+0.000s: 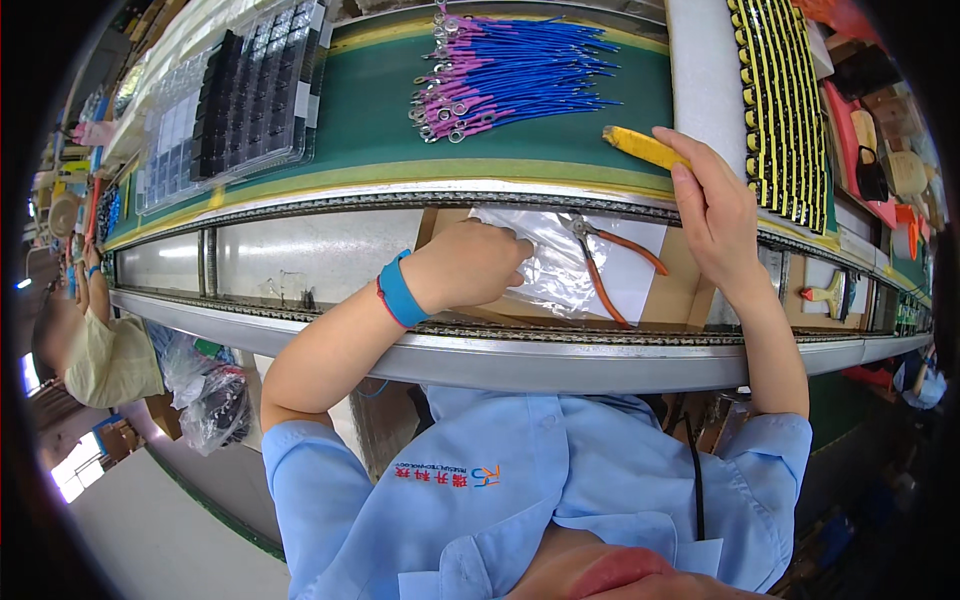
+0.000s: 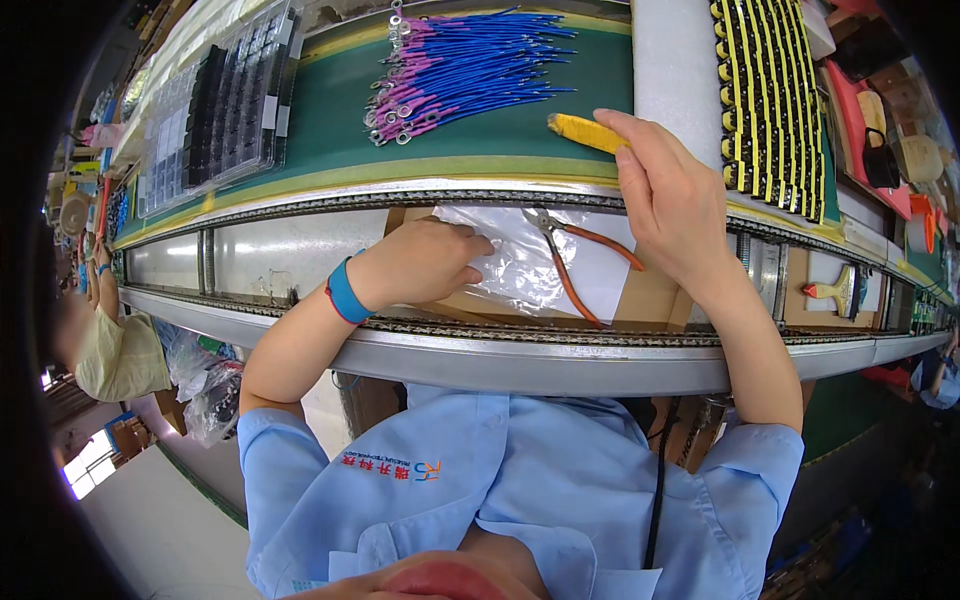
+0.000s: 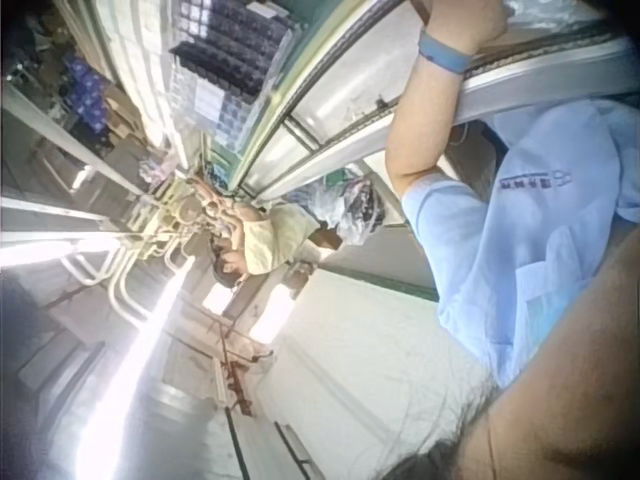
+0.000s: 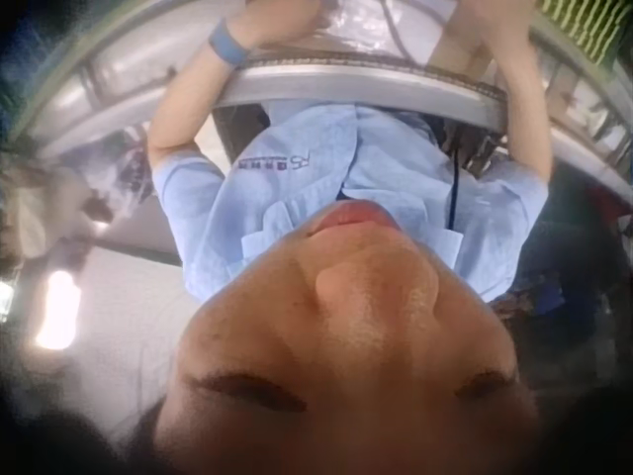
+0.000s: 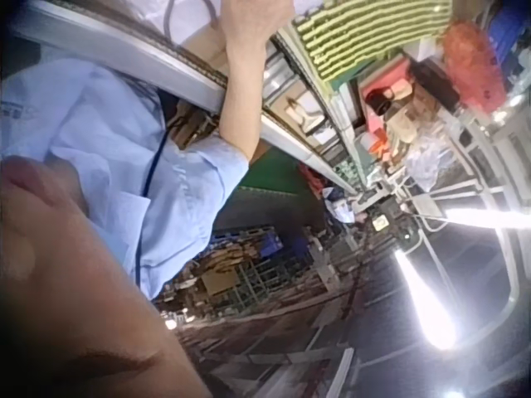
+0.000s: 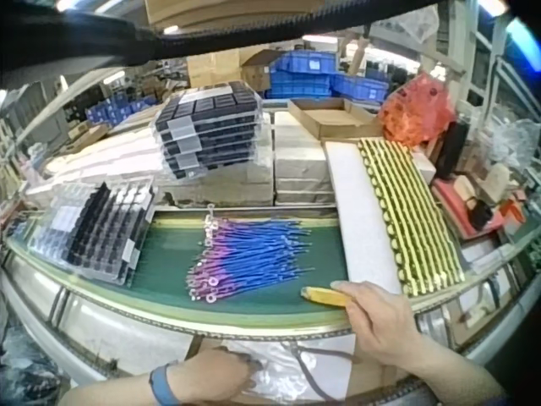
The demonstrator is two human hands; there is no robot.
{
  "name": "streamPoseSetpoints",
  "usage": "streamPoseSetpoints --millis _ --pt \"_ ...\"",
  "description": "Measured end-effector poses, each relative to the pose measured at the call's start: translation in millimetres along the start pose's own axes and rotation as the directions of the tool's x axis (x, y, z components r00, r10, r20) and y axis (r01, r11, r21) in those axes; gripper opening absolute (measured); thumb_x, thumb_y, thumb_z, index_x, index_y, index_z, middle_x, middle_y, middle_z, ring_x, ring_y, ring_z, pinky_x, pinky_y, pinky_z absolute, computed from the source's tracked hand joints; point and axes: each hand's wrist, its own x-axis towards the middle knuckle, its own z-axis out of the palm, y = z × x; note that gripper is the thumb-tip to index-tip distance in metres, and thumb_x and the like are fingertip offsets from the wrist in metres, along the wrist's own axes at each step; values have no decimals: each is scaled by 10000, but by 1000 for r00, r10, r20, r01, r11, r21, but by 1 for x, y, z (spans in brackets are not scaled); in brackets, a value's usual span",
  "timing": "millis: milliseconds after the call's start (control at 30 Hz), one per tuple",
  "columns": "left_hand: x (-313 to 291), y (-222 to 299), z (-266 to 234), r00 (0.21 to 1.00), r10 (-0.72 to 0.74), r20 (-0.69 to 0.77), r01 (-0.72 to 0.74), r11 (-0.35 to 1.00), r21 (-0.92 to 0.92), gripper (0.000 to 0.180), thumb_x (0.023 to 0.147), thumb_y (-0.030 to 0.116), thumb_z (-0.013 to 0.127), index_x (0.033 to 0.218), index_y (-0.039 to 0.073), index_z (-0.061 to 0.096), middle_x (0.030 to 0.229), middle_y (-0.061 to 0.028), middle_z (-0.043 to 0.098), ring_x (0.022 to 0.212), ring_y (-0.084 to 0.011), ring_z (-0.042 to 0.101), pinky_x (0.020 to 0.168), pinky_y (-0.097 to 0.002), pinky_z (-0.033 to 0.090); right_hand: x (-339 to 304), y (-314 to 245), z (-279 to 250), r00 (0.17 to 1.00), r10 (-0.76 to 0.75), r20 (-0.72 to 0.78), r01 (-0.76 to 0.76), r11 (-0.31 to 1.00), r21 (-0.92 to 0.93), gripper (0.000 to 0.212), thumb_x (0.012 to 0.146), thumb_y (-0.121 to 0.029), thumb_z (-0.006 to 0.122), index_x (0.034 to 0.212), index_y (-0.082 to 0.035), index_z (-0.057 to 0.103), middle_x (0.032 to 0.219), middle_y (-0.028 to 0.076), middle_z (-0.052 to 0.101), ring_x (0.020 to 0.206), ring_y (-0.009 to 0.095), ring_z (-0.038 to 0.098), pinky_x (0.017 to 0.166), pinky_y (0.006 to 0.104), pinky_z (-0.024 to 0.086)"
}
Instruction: The person is assembling electronic components onto printed circuit boards (PCBs) on an assembly line.
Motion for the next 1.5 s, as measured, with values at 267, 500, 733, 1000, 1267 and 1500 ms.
streamPoseSetpoints --millis 267,500,733,1000,1267,1500 --pt "-2 3 -1 999 40 -16 -40 999 17 292 841 217 649 1083 54 640 946 -153 657 870 -332 645 782 -428 501 -1 -8 -11 994 19 103 -16 999 -29 288 902 24 496 1156 -23 622 913 128 654 654 189 586 575 274 443" --pt "0 2 -2 1000 29 -4 -29 1000 -7 290 842 208 648 1078 42 633 942 -152 658 881 -341 639 784 -437 496 0 -5 -6 999 6 33 -3 997 -80 278 894 -14 530 1150 -77 615 811 80 626 579 230 586 486 317 443" --pt "0 3 -3 1000 14 17 -14 1000 -12 294 843 197 646 1089 37 631 964 -158 661 892 -346 637 790 -437 494 0 -2 -8 999 -27 45 34 986 -165 292 881 -13 540 1157 -81 608 800 77 622 565 236 578 476 326 438" --pt "-1 3 -4 1000 16 8 -15 1000 -13 297 841 196 645 1091 36 632 966 -161 666 891 -344 638 790 -437 494 -4 -8 -12 995 -66 74 81 970 -228 299 850 -13 563 1138 -80 611 783 70 614 541 227 570 452 321 424" --pt "-1 3 -4 1000 22 2 -22 1000 -11 298 845 199 639 1095 37 633 963 -160 666 885 -344 640 786 -436 496 -5 -18 -16 996 -63 61 71 988 -137 332 812 13 588 1130 -79 616 738 57 584 506 213 535 434 327 395" --pt "-1 3 -4 1000 20 3 -20 1000 -18 304 847 208 638 1103 45 635 960 -161 664 883 -341 638 781 -434 495 -6 -22 -16 985 -142 102 155 978 -137 367 815 91 548 1154 -25 626 659 79 489 483 186 459 442 310 338"
